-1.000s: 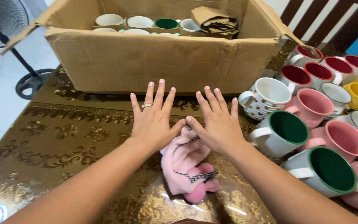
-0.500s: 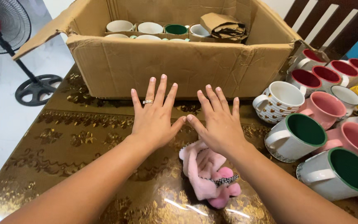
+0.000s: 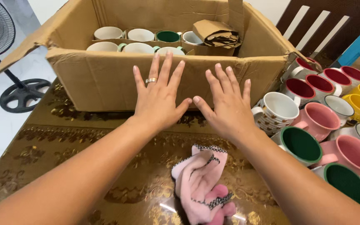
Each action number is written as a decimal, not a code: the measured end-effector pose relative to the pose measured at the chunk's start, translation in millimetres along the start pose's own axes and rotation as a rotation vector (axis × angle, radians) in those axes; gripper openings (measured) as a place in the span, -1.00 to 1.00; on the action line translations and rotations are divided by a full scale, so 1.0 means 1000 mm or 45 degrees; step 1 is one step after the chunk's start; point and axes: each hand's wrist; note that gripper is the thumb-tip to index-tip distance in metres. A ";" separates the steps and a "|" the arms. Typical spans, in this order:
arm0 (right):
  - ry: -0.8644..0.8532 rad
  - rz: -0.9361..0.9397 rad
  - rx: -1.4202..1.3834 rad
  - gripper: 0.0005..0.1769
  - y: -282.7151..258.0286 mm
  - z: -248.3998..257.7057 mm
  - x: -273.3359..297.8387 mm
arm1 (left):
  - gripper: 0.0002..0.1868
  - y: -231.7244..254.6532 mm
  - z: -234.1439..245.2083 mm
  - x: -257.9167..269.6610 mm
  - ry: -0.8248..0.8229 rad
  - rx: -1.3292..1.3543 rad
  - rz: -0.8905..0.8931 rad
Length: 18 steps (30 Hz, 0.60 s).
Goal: The person wipes the exterior and interior of two ceramic mugs with a pink cloth. They take the mugs from a cardboard box, wipe them thoroughly, and place them on a table with other mugs.
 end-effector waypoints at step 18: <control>-0.113 -0.002 -0.043 -0.19 0.056 0.008 -0.119 | -0.01 -0.004 -0.014 -0.122 -0.185 -0.048 -0.012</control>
Point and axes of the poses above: each hand's wrist, its own x-axis away from the middle knuckle, its own z-axis out of the back of the hand, y = z × x, and after that the axes turned 3 degrees about y, right-handed
